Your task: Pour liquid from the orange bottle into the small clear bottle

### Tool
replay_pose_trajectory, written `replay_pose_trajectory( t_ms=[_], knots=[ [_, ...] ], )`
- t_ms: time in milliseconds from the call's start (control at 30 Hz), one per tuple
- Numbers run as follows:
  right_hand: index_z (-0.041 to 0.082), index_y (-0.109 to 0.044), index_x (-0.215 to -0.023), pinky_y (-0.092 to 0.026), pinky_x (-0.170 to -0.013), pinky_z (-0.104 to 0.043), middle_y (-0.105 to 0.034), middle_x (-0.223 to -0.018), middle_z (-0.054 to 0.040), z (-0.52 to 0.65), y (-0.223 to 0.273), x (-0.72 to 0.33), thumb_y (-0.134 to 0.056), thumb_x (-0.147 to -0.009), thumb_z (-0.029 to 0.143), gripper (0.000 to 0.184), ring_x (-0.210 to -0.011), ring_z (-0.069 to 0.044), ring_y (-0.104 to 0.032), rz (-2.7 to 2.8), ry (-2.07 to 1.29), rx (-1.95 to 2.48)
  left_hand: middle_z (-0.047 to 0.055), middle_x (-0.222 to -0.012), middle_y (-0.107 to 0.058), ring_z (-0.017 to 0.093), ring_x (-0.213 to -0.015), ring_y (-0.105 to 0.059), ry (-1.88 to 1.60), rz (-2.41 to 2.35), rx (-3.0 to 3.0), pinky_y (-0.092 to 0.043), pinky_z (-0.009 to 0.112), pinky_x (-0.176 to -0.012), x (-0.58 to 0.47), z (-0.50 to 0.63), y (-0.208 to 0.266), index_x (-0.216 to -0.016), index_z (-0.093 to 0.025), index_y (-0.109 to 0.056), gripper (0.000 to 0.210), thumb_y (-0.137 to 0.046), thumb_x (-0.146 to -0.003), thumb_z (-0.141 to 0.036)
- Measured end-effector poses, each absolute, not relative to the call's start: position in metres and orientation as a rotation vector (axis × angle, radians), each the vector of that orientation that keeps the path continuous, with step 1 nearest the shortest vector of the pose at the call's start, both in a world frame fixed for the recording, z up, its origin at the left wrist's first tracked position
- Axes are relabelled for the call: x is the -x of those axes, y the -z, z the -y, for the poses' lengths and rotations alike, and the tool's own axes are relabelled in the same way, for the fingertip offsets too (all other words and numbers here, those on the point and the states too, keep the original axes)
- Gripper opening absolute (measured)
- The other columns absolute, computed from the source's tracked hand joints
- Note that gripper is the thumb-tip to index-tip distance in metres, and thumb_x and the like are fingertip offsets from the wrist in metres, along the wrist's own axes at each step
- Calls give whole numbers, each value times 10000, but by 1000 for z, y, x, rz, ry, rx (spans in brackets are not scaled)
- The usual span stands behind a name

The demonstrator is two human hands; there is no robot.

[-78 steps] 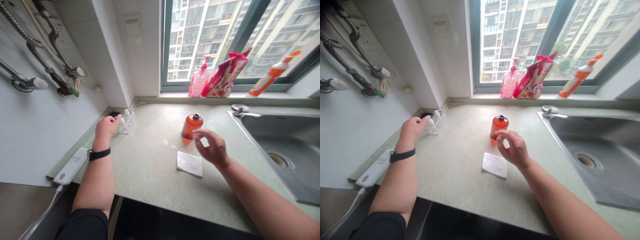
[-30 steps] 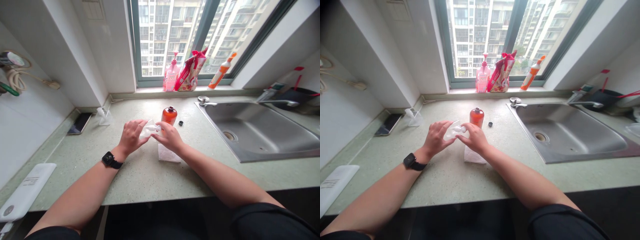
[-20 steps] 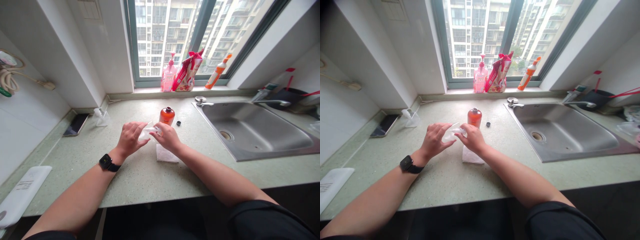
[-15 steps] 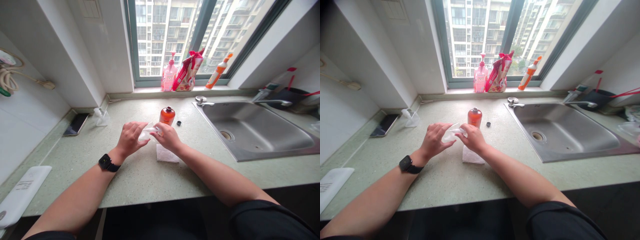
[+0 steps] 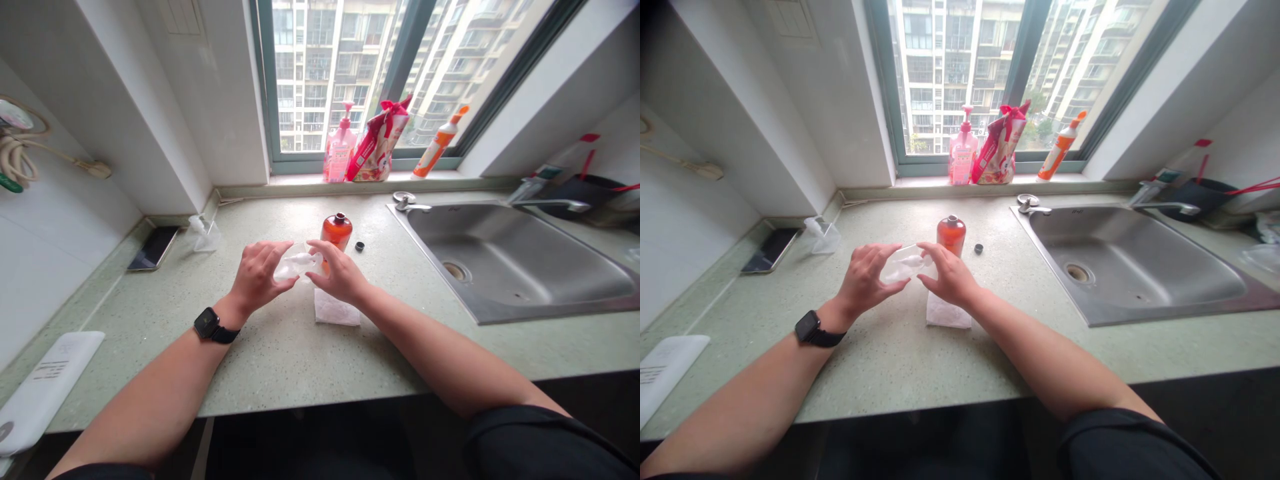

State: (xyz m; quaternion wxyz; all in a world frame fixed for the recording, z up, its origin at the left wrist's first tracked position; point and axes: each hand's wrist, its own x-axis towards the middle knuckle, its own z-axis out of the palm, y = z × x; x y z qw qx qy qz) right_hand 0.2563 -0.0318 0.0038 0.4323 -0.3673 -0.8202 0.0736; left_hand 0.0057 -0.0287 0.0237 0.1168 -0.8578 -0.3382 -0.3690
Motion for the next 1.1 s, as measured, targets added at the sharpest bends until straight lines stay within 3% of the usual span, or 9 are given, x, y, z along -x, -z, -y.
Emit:
replay_pose_trajectory(
  t_ms=[67,133,267,533,733,833,967,1100],
  knots=[
    [260,-417,-1590,-601,-1043,-509,-713,-1323,-134,35,-5,-257,-802,-879,313,810,-1203,-310,-709,2071,-216,908,127,-1256,-756,325,-1149,-677,1051,1018,2495,-451,449,-1006,-5,28,-23,-1509,-197,-536,642,-771,-955,-419],
    [261,-391,-1615,-590,-1071,-532,-707,-1332,-140,38,-9,-256,-813,-880,374,854,-1222,-321,-702,2083,-229,897,124,-1255,-754,325,-1150,-672,1009,1033,2507,-443,446,-1012,-5,28,-22,-1528,-202,-529,655,-772,-952,-399],
    [268,-426,-1584,-587,-1057,-532,-742,-1248,-113,45,-19,-253,-745,-949,400,723,-1170,-301,-711,2065,-194,819,125,-1259,-750,325,-1155,-661,952,1019,2560,-430,447,-1030,-5,27,-20,-1568,-201,-509,691,-765,-952,-379],
    [261,-460,-1568,-562,-1089,-562,-753,-1267,-113,48,-23,-251,-705,-971,372,655,-1215,-319,-677,2084,-58,902,119,-1269,-745,329,-1176,-646,933,1033,2561,-418,449,-1040,-5,29,-23,-1563,-224,-534,645,-742,-969,-366],
    [269,-498,-1544,-515,-1184,-580,-744,-1337,-111,49,-22,-251,-685,-991,339,589,-1377,-318,-617,2125,63,751,115,-1289,-747,327,-1188,-650,928,1037,2568,-410,451,-1055,-5,30,-24,-1556,-228,-536,635,-745,-967,-341],
    [273,-517,-1549,-441,-1257,-626,-736,-1378,-110,49,-22,-253,-682,-991,360,589,-1453,-332,-572,2113,116,874,111,-1299,-751,326,-1196,-649,936,999,2561,-409,454,-1061,-6,30,-25,-1553,-223,-532,635,-752,-968,-328],
    [354,-577,-1488,-303,-1335,-684,-788,-1282,-28,53,-25,-254,-666,-992,342,505,-1451,-315,-596,2251,90,813,106,-1313,-753,326,-1199,-651,938,986,2574,-413,463,-1064,-6,30,-25,-1551,-230,-533,629,-751,-969,-330],
    [359,-482,-1568,-431,-1269,-653,-732,-1379,-63,57,-28,-257,-674,-980,325,619,-1439,-322,-602,2138,78,700,114,-1302,-752,329,-1200,-654,960,1021,2543,-419,462,-1056,-5,31,-26,-1544,-231,-543,610,-743,-979,-347]
  ],
)
